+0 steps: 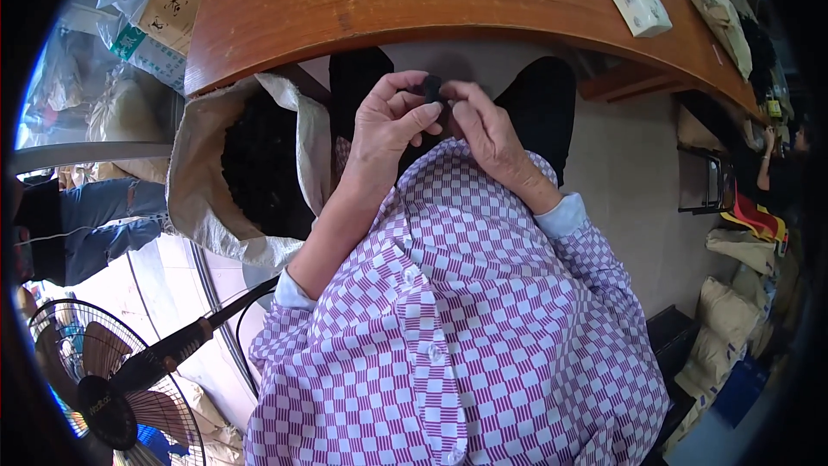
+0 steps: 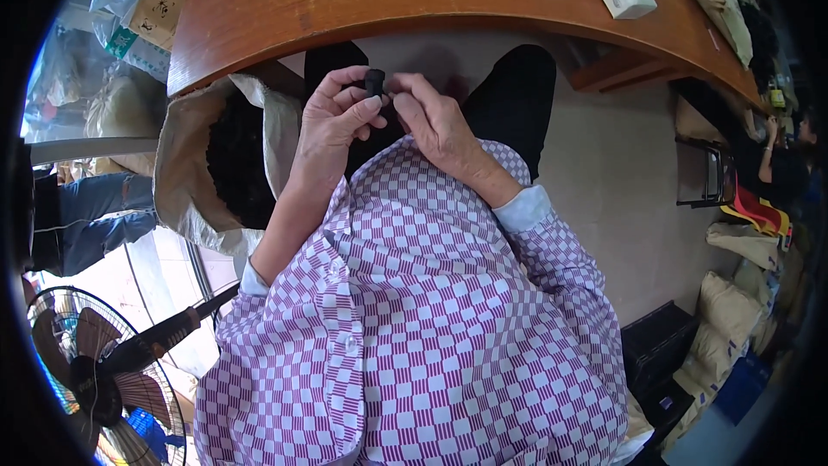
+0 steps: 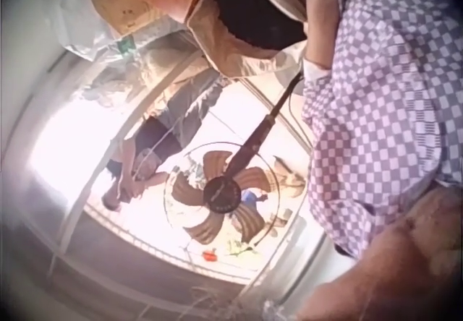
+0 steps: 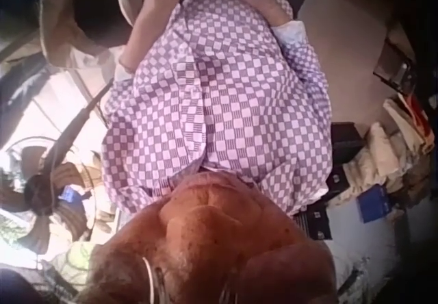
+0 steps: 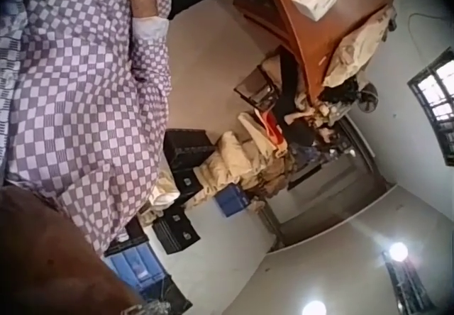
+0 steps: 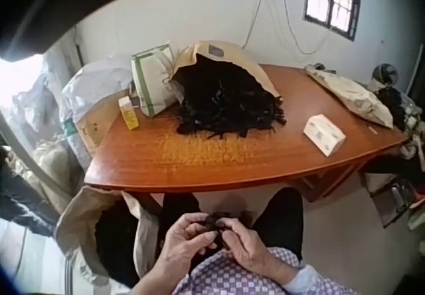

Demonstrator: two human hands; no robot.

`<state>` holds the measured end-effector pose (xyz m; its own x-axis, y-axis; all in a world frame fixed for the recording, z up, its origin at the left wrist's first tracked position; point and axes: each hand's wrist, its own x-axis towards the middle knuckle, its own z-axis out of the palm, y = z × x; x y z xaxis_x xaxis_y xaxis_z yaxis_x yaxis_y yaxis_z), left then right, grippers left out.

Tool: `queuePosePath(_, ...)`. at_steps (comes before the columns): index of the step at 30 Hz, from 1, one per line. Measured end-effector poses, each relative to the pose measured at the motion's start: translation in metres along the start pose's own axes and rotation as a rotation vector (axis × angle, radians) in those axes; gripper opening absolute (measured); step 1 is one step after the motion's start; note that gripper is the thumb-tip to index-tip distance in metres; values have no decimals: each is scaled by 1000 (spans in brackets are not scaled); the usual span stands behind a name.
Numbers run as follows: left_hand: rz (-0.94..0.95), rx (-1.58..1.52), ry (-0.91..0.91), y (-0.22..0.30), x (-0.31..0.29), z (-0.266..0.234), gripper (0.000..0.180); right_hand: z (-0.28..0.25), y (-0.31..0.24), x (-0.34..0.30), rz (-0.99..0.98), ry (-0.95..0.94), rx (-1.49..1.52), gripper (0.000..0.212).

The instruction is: Assembling or inspecting small black plastic components at a workstation.

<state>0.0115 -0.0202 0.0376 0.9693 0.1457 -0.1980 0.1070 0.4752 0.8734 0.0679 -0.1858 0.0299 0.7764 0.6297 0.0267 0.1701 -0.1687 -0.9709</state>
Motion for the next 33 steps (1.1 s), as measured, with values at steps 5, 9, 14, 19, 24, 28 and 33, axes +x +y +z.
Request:
queuePosePath(5, 74, 102, 19, 1, -2, 6, 32, 10, 0, 10, -54, 12, 158, 38)
queuePosePath(9, 72, 130, 40, -3, -2, 4, 33, 13, 3, 12, 73, -56, 221, 38)
queuePosePath(14, 70, 171, 70, -7, -2, 1, 32, 16, 5, 15, 110, -78, 235, 36)
queuePosePath(19, 197, 335, 131, -23, 0, -6, 31, 21, 0, 17, 107, -73, 205, 33)
queuePosePath(24, 468, 832, 274, -22, -2, 1, 31, 29, 2, 22, 149, -19, 220, 30)
queuePosePath(28, 541, 1052, 270, -31, -1, -3, 29, 31, 3, 19, 381, 22, 383, 29)
queuePosePath(33, 408, 813, 213, -32, 7, -13, 29, 26, 24, 23, 217, -33, 331, 27)
